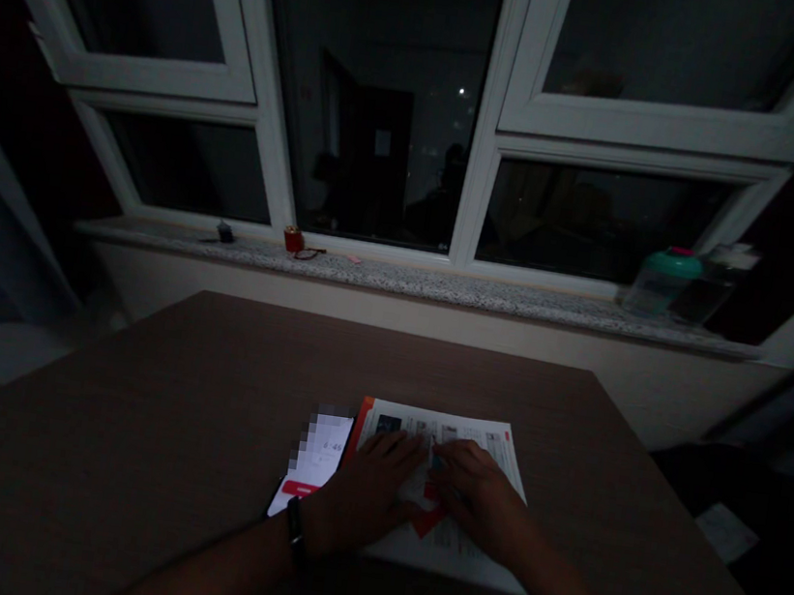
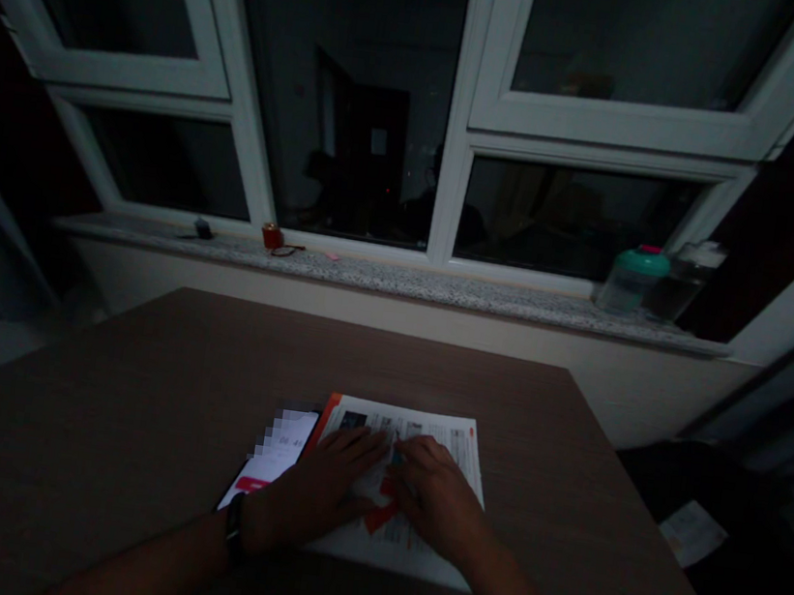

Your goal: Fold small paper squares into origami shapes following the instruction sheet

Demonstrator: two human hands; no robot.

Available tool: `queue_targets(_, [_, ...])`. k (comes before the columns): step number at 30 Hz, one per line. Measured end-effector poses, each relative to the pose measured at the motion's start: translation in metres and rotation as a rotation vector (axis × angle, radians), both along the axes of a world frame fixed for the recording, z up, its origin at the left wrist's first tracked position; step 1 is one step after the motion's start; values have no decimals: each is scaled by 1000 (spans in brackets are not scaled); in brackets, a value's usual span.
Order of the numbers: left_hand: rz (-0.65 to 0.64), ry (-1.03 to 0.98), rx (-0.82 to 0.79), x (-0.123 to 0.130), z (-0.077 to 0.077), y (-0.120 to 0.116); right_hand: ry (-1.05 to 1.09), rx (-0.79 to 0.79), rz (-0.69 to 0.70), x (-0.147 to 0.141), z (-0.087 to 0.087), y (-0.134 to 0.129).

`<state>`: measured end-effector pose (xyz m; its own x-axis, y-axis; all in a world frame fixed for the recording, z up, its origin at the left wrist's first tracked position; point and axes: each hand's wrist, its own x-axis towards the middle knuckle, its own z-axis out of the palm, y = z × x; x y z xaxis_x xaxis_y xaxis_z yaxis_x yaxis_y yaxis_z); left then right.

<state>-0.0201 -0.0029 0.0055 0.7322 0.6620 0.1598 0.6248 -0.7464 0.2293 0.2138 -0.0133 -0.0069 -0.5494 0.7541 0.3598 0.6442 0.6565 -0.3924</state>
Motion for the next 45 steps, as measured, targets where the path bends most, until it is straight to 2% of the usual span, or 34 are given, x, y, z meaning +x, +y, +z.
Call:
queue_targets(12, [11, 7, -5, 2, 5, -2, -15, -17, 1, 1, 0, 2])
queue_targets(17, [-6, -61, 7, 3, 9, -4, -30, -27, 7, 1, 2, 2])
queue_targets(26, [-66, -112, -24, 3, 2, -1, -37, -31, -3, 0, 4, 0])
queue_targets(34, [-110, -103, -85, 3, 3, 0, -53, -42, -13, -1, 5, 0])
queue_targets(45, [-138, -45, -134, 5, 15, -3, -9, -22, 5, 0, 0, 2])
